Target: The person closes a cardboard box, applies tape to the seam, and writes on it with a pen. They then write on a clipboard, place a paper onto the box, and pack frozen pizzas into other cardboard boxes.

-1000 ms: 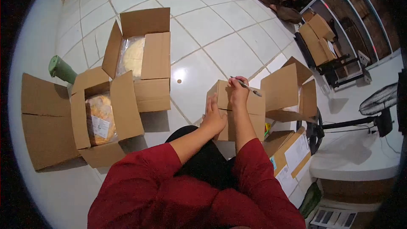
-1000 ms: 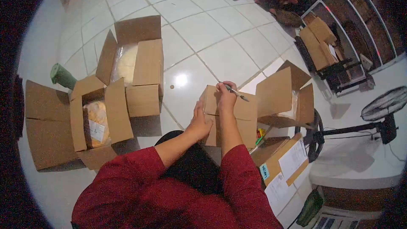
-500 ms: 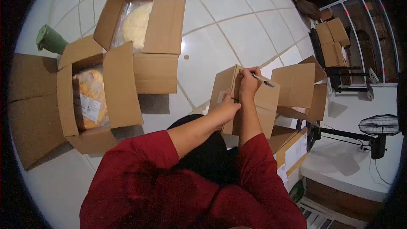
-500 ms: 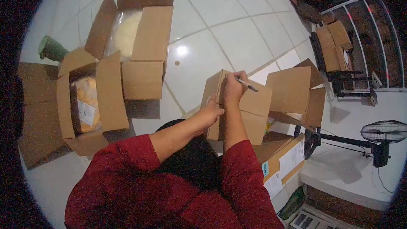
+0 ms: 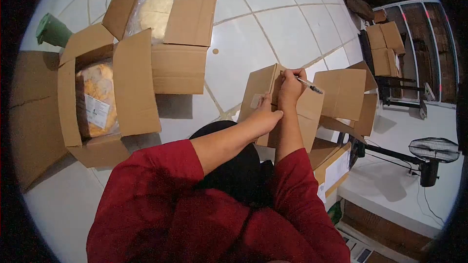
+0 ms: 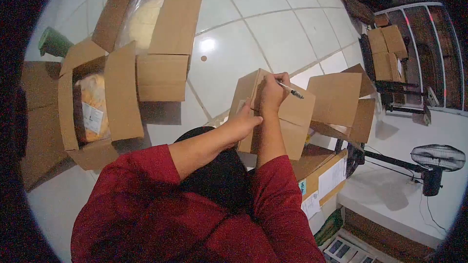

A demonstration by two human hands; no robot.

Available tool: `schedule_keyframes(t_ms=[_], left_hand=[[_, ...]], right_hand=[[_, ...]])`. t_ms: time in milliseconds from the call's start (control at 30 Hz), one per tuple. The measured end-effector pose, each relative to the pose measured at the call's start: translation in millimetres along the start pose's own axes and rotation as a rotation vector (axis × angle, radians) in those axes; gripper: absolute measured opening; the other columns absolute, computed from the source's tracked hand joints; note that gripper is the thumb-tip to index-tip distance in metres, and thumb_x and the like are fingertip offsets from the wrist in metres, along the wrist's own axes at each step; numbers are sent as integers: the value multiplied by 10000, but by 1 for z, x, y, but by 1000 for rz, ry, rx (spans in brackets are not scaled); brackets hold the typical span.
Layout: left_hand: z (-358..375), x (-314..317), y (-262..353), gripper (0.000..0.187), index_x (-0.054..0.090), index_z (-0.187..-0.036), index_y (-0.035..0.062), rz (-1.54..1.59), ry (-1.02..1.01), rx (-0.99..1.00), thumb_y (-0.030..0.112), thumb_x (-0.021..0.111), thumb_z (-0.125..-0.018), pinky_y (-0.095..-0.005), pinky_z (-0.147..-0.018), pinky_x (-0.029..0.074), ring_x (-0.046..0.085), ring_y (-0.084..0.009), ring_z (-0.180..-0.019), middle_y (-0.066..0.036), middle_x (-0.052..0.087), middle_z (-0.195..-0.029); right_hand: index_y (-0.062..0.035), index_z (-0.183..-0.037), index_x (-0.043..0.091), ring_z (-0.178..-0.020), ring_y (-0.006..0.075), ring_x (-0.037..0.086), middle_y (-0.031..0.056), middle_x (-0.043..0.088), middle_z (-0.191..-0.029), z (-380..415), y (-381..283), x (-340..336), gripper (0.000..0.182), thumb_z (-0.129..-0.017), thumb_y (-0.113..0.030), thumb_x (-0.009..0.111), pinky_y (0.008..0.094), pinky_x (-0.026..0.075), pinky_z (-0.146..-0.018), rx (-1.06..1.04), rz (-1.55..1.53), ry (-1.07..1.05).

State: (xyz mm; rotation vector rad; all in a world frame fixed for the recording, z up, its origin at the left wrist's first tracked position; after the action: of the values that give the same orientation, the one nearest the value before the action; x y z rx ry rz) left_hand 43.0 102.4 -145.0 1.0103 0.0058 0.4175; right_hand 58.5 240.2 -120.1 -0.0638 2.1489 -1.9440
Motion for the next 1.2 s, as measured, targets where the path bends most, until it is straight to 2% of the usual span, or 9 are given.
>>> schedule_keyframes(t_ms=[33,100,367,467,533,800,967,1133,1200], left_hand=[[1,-1,0,761,6,-1289,20,2,3,-1,250,480,-739,-332,-948,226,237,-350,-1180,-280,197,-1272],[1,2,5,740,37,-1256,-68,98,-34,51,233,463,-732,-334,-1004,110,44,-328,-1237,-275,59,-1303],[-1,2,3,733,52,-1255,-68,92,-19,51,226,469,-728,-342,-1004,110,44,-335,-1235,-267,64,-1306],[1,2,4,736,56,-1256,-62,76,-20,57,235,472,-727,-350,-1001,123,56,-339,-1233,-267,62,-1307],[1,2,5,739,56,-1259,-55,65,-19,61,241,474,-726,-354,-999,131,60,-340,-1233,-267,60,-1306],[-2,1,-1,748,51,-1276,-8,-7,18,52,249,482,-722,-369,-991,155,83,-350,-1227,-249,33,-1317],[3,-1,6,757,27,-1262,-56,-66,13,19,265,468,-738,-331,-989,152,145,-321,-1221,-250,111,-1308],[1,0,7,761,28,-1260,-60,-145,13,31,279,466,-737,-335,-985,163,157,-333,-1215,-258,122,-1302],[3,0,6,758,34,-1261,-58,-94,16,15,280,467,-738,-329,-986,157,150,-327,-1219,-255,120,-1304]], right_hand=[[-28,-586,406,-519,86,364,10,412,-532,1,-3,1,115,-608,-7,517,228,319,-477,-11,16,4],[-29,-589,403,-516,88,364,11,413,-534,7,-9,3,116,-608,-7,515,229,320,-475,9,-20,31],[-36,-598,395,-507,99,362,11,405,-544,2,-1,-2,126,-600,-4,517,238,322,-470,18,27,43],[-49,-610,382,-479,90,398,18,432,-531,-4,10,-2,139,-630,27,497,209,336,-447,46,-42,18],[-27,-601,406,-511,98,362,14,407,-547,-3,1,-9,114,-603,-15,519,237,323,-471,-92,51,117],[-30,-614,406,-513,101,391,16,419,-561,2,-5,-5,105,-630,-7,508,237,339,-473,-57,20,94],[-41,-621,391,-485,92,389,15,425,-560,9,-9,-1,119,-649,17,492,226,337,-444,60,-42,71],[-49,-623,389,-476,94,378,16,418,-555,4,-15,-3,131,-650,25,494,223,317,-416,-66,49,90],[-48,-624,387,-474,94,372,17,417,-555,5,-14,-4,133,-646,28,494,223,317,-424,-34,3,121]])
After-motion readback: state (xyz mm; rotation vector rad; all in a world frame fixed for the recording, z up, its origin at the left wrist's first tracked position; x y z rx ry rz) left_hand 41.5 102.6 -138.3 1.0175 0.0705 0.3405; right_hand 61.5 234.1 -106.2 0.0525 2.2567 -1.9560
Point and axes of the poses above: each hand's wrist, its own z-axis away from the middle knuckle, its own x-axis out of the palm, y = z × x, the point moved 8 cm from there along -z, towards the middle knuckle
